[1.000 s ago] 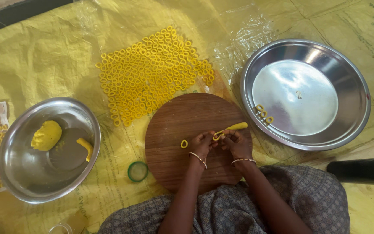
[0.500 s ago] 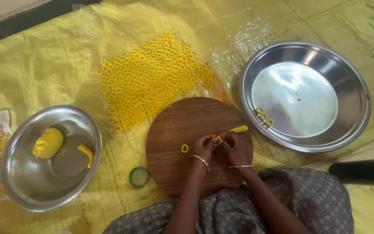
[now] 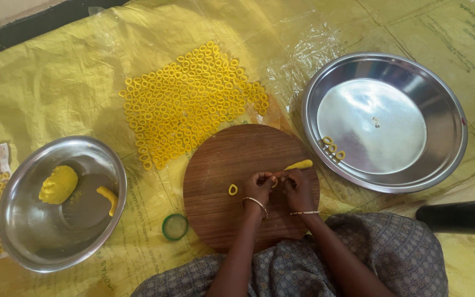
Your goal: The person rolls yellow dough into thin ropes on a wooden board, then cuts and shapes them into small rings. The finished rings are placed into a metal tray. The process is repeated continuously.
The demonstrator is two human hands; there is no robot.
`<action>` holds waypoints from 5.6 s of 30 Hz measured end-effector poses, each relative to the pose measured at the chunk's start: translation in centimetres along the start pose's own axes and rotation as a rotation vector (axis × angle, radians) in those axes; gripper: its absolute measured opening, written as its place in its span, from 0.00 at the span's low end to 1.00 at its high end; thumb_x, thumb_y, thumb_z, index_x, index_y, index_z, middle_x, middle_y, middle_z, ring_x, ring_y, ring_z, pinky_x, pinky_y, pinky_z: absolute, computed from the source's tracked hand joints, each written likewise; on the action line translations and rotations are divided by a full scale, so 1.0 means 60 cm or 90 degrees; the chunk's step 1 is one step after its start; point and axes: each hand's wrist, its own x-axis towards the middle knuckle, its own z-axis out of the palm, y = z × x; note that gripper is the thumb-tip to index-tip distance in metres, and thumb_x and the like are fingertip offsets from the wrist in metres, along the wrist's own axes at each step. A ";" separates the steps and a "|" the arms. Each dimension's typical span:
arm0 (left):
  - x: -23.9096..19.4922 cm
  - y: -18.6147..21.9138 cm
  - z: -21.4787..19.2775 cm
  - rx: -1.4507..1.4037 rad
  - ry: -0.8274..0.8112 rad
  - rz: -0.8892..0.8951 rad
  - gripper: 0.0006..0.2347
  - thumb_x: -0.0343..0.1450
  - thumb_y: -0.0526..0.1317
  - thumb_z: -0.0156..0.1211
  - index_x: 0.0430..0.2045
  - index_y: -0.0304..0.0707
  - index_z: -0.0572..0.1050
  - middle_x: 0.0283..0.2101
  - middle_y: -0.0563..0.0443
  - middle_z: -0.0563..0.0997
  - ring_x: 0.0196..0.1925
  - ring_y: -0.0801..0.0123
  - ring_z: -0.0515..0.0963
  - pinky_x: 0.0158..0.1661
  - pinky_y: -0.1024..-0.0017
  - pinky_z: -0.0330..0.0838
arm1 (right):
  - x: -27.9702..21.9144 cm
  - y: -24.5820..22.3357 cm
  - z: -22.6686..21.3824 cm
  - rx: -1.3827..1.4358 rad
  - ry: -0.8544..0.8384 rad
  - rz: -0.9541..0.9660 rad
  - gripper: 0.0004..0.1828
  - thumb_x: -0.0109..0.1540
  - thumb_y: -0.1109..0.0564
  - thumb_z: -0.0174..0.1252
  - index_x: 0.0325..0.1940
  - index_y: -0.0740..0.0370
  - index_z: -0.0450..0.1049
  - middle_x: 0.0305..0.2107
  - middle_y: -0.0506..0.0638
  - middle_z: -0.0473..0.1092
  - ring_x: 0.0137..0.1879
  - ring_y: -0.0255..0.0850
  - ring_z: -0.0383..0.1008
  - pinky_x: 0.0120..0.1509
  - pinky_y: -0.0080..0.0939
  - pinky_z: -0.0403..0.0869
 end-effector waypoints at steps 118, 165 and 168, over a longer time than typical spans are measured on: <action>-0.152 0.174 -0.242 0.065 0.265 0.280 0.14 0.71 0.38 0.61 0.51 0.36 0.77 0.40 0.51 0.81 0.35 0.73 0.82 0.37 0.74 0.77 | -0.107 -0.038 0.008 -0.613 -0.262 -0.455 0.37 0.68 0.40 0.44 0.78 0.57 0.50 0.76 0.48 0.47 0.81 0.47 0.40 0.80 0.55 0.44; -0.096 0.121 -0.235 -0.063 0.174 0.191 0.13 0.74 0.42 0.59 0.49 0.35 0.77 0.37 0.52 0.81 0.31 0.77 0.81 0.32 0.78 0.77 | -0.110 -0.023 0.019 -0.669 -0.130 -0.426 0.37 0.67 0.37 0.42 0.77 0.57 0.50 0.75 0.50 0.48 0.81 0.50 0.40 0.80 0.56 0.45; -0.093 0.113 -0.237 0.000 0.197 0.173 0.12 0.75 0.42 0.58 0.49 0.36 0.78 0.36 0.52 0.82 0.30 0.77 0.82 0.31 0.79 0.75 | -0.063 -0.037 0.035 -0.733 -0.159 -0.401 0.37 0.69 0.39 0.41 0.77 0.60 0.50 0.75 0.52 0.47 0.81 0.54 0.40 0.80 0.56 0.45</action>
